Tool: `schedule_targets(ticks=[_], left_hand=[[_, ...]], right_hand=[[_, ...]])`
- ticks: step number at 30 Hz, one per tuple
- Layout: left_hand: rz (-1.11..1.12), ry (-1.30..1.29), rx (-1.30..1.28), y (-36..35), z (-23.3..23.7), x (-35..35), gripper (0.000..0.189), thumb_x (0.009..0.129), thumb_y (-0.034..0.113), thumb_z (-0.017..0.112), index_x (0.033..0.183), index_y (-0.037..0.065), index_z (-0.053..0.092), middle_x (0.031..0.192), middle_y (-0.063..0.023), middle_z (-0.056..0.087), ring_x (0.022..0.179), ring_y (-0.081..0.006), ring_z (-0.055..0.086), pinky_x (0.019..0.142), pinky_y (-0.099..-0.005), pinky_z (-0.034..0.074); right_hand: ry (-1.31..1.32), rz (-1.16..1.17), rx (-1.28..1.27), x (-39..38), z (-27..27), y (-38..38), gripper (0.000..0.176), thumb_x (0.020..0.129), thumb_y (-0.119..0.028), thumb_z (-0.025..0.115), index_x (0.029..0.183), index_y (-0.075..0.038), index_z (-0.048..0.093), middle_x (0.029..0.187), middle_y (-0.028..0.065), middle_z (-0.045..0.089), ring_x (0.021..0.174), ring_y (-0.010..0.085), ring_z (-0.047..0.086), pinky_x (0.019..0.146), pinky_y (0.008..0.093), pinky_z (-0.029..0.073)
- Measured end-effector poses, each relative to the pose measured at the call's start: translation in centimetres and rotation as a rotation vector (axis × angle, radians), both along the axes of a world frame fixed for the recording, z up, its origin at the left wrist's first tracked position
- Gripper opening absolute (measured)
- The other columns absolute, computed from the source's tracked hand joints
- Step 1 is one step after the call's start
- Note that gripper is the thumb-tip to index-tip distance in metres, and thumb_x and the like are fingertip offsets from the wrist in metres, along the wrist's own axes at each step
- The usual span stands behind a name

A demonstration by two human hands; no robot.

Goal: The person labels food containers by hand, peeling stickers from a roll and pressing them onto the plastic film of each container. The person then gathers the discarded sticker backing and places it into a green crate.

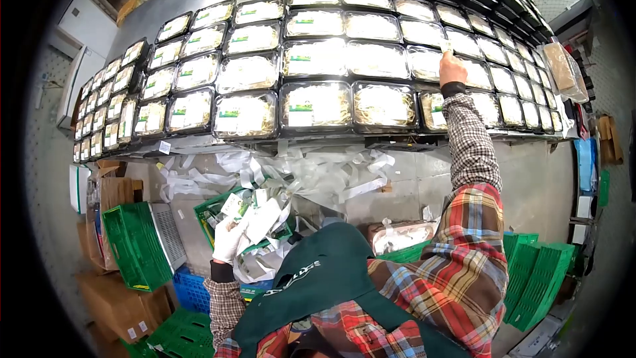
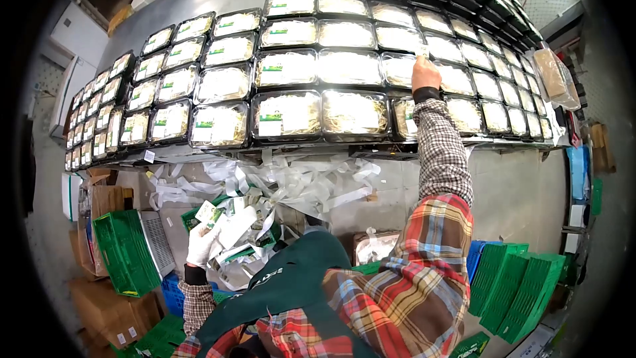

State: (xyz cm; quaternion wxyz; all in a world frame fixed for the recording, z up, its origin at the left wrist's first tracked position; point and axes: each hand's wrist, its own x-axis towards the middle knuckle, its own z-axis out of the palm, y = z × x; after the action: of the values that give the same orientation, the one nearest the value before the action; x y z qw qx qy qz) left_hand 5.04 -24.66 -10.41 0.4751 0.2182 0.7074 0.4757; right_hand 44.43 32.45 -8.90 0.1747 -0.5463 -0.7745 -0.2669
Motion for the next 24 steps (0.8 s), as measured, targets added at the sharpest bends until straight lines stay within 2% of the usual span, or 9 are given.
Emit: schedule_targets(ticks=[5,12,13,16,17,18,20,22,24], left_hand=[[0.089,-0.085,-0.019,0.7,1.4,0.4,0.024,0.086,0.005,0.064,0.108,-0.004,0.061,0.096,-0.0047,0.066,0.084,-0.0083,0.06,0.075,-0.0236,0.048],[0.084,-0.073,-0.047,1.7,1.6,0.4,0.022,0.086,0.005,0.063,0.107,-0.003,0.061,0.096,-0.005,0.066,0.082,-0.0084,0.06,0.074,-0.0232,0.048],[0.076,-0.057,-0.057,1.9,1.5,0.4,0.021,0.087,0.005,0.063,0.106,-0.003,0.061,0.095,-0.005,0.066,0.082,-0.0083,0.06,0.073,-0.023,0.048],[0.054,-0.032,-0.052,2.3,1.4,0.3,0.019,0.087,0.005,0.062,0.104,-0.003,0.062,0.094,-0.0047,0.066,0.081,-0.008,0.059,0.073,-0.0225,0.047],[0.048,-0.046,-0.036,2.4,1.5,0.4,0.022,0.087,0.005,0.062,0.107,-0.003,0.061,0.096,-0.0048,0.066,0.083,-0.0088,0.06,0.075,-0.0237,0.048],[0.05,-0.062,-0.033,2.7,1.5,0.5,0.023,0.087,0.005,0.062,0.109,-0.003,0.061,0.097,-0.005,0.066,0.084,-0.0092,0.06,0.075,-0.0241,0.048],[0.066,-0.087,-0.034,3.2,2.0,0.7,0.026,0.087,0.005,0.062,0.111,-0.003,0.061,0.099,-0.0053,0.066,0.087,-0.01,0.06,0.077,-0.0249,0.048],[-0.001,0.004,-0.032,3.4,2.0,0.4,0.028,0.086,0.004,0.061,0.113,-0.003,0.06,0.1,-0.0055,0.065,0.089,-0.0106,0.06,0.078,-0.025,0.049],[-0.025,-0.007,-0.067,3.3,3.9,0.1,0.024,0.087,0.008,0.06,0.109,-0.003,0.061,0.095,-0.003,0.064,0.082,-0.0079,0.058,0.071,-0.0235,0.049]], right_hand=[[-0.083,0.209,-0.03,-2.3,-3.5,-0.2,0.005,0.077,-0.007,0.058,0.079,-0.009,0.053,0.072,0.0044,0.061,0.072,0.022,0.064,0.057,0.0331,0.053],[-0.169,0.207,-0.162,-2.8,-4.7,-1.5,0.007,0.08,-0.01,0.054,0.074,-0.011,0.055,0.074,0.0033,0.061,0.077,0.0211,0.064,0.059,0.0369,0.052],[-0.214,0.155,-0.284,-2.8,-4.1,-1.5,0.017,0.085,-0.022,0.057,0.082,-0.009,0.067,0.088,0.0047,0.066,0.09,0.0224,0.064,0.068,0.0375,0.054],[0.097,0.249,-0.514,-1.3,-1.8,-0.8,0.034,0.089,-0.039,0.055,0.097,-0.01,0.07,0.106,0.0078,0.066,0.097,0.0261,0.062,0.08,0.039,0.051],[0.179,0.165,-0.77,-1.0,-1.7,1.3,0.048,0.088,-0.053,0.053,0.105,-0.012,0.07,0.118,0.01,0.062,0.1,0.0286,0.061,0.087,0.0391,0.048],[0.295,0.239,-0.952,-0.7,-1.2,2.8,0.047,0.086,-0.051,0.055,0.103,-0.01,0.07,0.121,0.0114,0.06,0.102,0.0294,0.06,0.088,0.0387,0.047],[0.315,0.397,-0.763,-0.4,-2.1,4.3,0.049,0.083,-0.048,0.06,0.112,-0.008,0.065,0.122,0.0132,0.059,0.105,0.032,0.059,0.09,0.0406,0.047],[-0.037,0.398,-0.501,1.2,-6.5,7.7,0.052,0.082,-0.04,0.065,0.122,-0.008,0.057,0.121,0.015,0.058,0.107,0.0349,0.057,0.091,0.0429,0.047],[-0.038,-0.103,-0.75,-2.0,-3.7,7.7,0.049,0.081,-0.032,0.069,0.121,-0.008,0.056,0.12,0.0166,0.058,0.108,0.0346,0.057,0.092,0.0419,0.047]])
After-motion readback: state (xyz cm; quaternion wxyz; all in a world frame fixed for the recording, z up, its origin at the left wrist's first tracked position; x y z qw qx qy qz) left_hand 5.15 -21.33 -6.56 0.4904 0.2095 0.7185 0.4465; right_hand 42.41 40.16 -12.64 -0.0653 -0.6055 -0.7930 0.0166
